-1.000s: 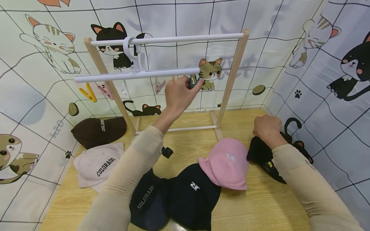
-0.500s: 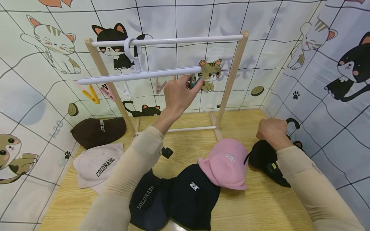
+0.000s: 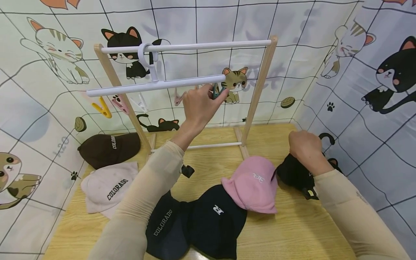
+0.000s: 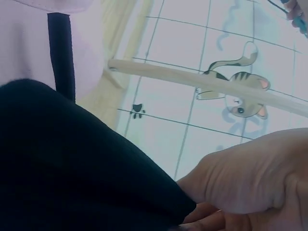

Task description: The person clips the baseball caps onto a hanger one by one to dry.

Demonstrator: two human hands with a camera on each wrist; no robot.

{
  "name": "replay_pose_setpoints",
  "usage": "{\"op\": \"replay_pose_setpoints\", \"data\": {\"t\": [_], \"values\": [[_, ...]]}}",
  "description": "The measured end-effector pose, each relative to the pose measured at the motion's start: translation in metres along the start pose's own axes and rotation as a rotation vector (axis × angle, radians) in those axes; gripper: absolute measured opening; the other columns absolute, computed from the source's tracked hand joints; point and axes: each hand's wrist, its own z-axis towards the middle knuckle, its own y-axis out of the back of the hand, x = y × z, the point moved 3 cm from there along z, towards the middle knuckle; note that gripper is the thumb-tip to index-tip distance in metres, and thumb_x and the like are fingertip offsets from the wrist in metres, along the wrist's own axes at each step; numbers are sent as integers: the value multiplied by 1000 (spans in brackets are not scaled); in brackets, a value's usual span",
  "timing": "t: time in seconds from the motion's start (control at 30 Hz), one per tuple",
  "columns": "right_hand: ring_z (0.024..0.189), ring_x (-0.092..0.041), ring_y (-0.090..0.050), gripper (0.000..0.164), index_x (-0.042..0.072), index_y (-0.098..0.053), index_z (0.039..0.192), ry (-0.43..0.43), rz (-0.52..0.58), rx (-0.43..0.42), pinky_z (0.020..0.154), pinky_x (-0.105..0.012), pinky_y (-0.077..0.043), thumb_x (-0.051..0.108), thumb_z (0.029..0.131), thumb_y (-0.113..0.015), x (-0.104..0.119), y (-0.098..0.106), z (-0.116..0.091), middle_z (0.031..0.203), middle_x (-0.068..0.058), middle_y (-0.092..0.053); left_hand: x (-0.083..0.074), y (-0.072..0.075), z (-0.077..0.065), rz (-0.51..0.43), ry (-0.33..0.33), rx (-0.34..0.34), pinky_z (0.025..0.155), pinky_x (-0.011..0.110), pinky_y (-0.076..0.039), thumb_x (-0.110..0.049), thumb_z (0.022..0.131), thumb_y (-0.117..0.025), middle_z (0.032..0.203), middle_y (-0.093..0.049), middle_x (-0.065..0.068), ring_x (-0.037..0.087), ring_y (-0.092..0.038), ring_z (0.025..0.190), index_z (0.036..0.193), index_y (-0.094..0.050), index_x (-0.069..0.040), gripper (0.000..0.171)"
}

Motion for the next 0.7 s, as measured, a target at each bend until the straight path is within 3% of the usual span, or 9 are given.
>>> {"op": "replay_pose_setpoints", "data": {"t": [0.2,0.33,0.43,0.57,0.7], "values": [[55,-25,-41,35,6,-51,68,35,30,-215,50,-40,-36,-6,99,-61,3,11,-10,59,-11,-45,-1,-2,-1,45,-49,-29,58,26,-20,-46,104,-81,60,-67,7,15,-40,54,75,-66,-8,50],[54,-27,-41,32,3,-53,70,40,71,-278,49,-41,-34,-3,100,-61,4,17,-16,60,-12,-44,0,-2,-1,84,-64,-23,55,25,-21,-47,104,-80,63,-65,6,16,-41,53,81,-73,-8,46],[53,-25,-37,38,6,-50,67,49,86,-322,49,-39,-31,1,104,-59,5,22,-21,59,-7,-38,2,-2,-2,90,-53,-6,55,25,-23,-48,105,-79,68,-68,6,18,-47,55,91,-80,-9,41],[49,-26,-40,44,6,-49,66,88,82,-372,45,-37,-32,9,108,-61,4,29,-28,56,-6,-37,3,-1,-3,82,-37,16,55,26,-25,-48,105,-79,68,-69,7,22,-55,57,83,-79,-7,46],[52,-30,-48,41,2,-54,73,125,123,-383,47,-40,-36,14,111,-62,4,40,-34,59,-11,-46,4,2,-4,52,-29,32,56,27,-25,-45,105,-79,65,-69,9,25,-57,57,70,-70,-7,53]]}}
